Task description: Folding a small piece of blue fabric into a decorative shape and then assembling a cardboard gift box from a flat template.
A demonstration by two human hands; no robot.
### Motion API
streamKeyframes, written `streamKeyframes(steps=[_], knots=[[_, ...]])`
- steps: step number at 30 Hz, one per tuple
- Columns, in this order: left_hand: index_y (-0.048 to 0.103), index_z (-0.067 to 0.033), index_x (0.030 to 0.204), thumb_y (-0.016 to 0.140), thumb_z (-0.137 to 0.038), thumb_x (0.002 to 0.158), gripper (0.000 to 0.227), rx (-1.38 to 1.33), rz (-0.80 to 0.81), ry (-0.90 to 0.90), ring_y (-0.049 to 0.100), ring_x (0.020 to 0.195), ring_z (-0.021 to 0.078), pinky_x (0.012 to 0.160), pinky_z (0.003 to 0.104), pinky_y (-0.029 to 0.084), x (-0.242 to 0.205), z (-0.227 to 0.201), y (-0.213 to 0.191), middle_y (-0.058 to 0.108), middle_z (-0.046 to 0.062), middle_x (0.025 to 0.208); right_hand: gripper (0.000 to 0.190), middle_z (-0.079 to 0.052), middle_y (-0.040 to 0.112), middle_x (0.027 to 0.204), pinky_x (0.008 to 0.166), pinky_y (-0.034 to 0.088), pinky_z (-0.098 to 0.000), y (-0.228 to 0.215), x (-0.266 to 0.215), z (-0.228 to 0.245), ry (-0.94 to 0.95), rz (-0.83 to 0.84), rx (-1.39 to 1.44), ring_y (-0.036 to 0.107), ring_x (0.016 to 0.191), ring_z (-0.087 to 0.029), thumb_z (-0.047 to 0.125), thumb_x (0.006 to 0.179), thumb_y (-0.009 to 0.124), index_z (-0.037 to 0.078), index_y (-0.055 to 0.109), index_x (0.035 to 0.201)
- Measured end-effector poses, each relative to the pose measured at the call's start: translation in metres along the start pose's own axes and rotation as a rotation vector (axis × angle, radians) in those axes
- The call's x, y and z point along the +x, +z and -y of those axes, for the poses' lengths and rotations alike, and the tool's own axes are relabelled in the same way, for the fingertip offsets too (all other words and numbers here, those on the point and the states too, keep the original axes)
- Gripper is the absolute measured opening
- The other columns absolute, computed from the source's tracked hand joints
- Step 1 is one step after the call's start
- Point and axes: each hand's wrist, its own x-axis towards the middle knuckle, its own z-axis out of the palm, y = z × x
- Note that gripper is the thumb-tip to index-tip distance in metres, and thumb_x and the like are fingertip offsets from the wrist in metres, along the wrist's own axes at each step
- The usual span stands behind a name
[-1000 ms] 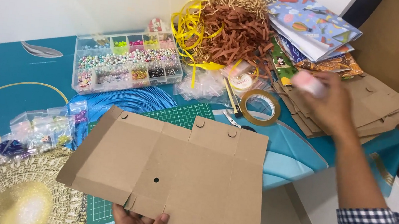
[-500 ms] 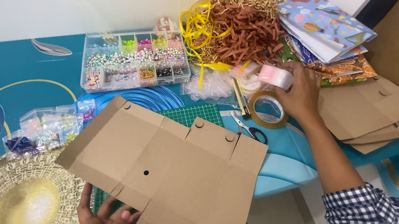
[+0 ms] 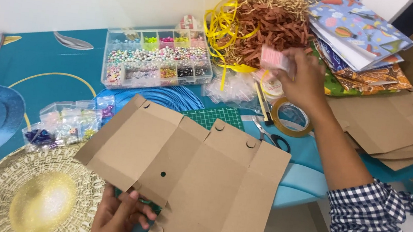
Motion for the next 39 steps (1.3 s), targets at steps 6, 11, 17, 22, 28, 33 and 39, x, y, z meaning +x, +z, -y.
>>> streamKeyframes(steps=[6,11,17,22,28,33,39], knots=[[0.053,-0.0079,0.123,0.062,-0.022,0.117,0.018,-0.102,0.127,-0.022,0.063,0.053,0.0343,0.036,0.039,0.041,0.027,0.003,-0.025,0.069,0.028,0.092,0.051,-0.016,0.067,0.155,0.116,0.043,-0.0665,-0.014,-0.017,0.007,0.211,0.169,-0.031,0.055,0.145,-0.046,0.037,0.107,0.081,0.022,0.065,0.153],[0.056,-0.0107,0.109,0.068,-0.019,0.117,0.016,-0.101,0.120,-0.042,0.056,0.048,0.0292,0.033,0.035,0.031,0.037,-0.004,-0.032,0.069,0.023,0.085,0.061,-0.017,0.076,0.140,0.101,0.043,-0.0614,-0.040,-0.030,-0.039,0.315,0.003,0.012,0.053,0.136,-0.045,0.023,0.104,0.085,0.013,0.061,0.159],[0.053,-0.0046,0.104,0.068,-0.011,0.114,0.018,-0.073,-0.032,0.024,0.049,0.041,0.0291,0.029,0.035,0.025,0.038,0.001,-0.028,0.064,0.026,0.078,0.058,-0.019,0.076,0.148,0.095,0.048,-0.0698,-0.063,-0.049,-0.123,0.310,-0.125,-0.317,0.058,0.129,-0.059,0.043,0.102,0.071,0.008,0.067,0.149],[0.056,-0.0142,0.172,0.053,-0.010,0.113,0.059,-0.018,0.009,0.166,0.046,0.038,0.0296,0.034,0.034,0.036,0.024,0.004,-0.030,0.050,0.025,0.055,0.059,-0.026,0.072,0.149,0.101,0.051,-0.0677,-0.091,-0.082,-0.112,0.579,0.069,-0.364,0.056,0.141,-0.055,0.038,0.102,0.070,0.015,0.067,0.157],[0.050,-0.0219,0.174,0.055,-0.015,0.114,0.061,-0.019,0.088,0.230,0.052,0.039,0.0294,0.036,0.035,0.046,0.042,0.037,-0.055,0.060,0.027,0.056,0.052,-0.020,0.076,0.143,0.096,0.053,-0.0671,-0.098,-0.088,-0.054,0.603,0.068,-0.207,0.064,0.132,-0.048,0.045,0.110,0.074,0.015,0.068,0.151],[0.054,-0.0140,0.163,0.056,-0.008,0.111,0.052,-0.095,0.061,0.334,0.059,0.048,0.0256,0.038,0.032,0.041,0.035,0.039,-0.037,0.057,0.020,0.058,0.059,-0.024,0.075,0.142,0.096,0.053,-0.0699,-0.042,-0.030,-0.071,0.423,0.057,-0.295,0.065,0.131,-0.056,0.047,0.103,0.071,0.009,0.065,0.149],[0.055,-0.0088,0.135,0.060,-0.010,0.116,0.020,-0.141,0.122,0.374,0.072,0.057,0.0267,0.040,0.034,0.053,0.027,0.049,-0.043,0.061,0.017,0.075,0.083,-0.036,0.072,0.146,0.102,0.050,-0.0725,0.015,0.012,-0.076,0.273,0.074,-0.485,0.067,0.133,-0.060,0.064,0.106,0.074,-0.002,0.062,0.156]])
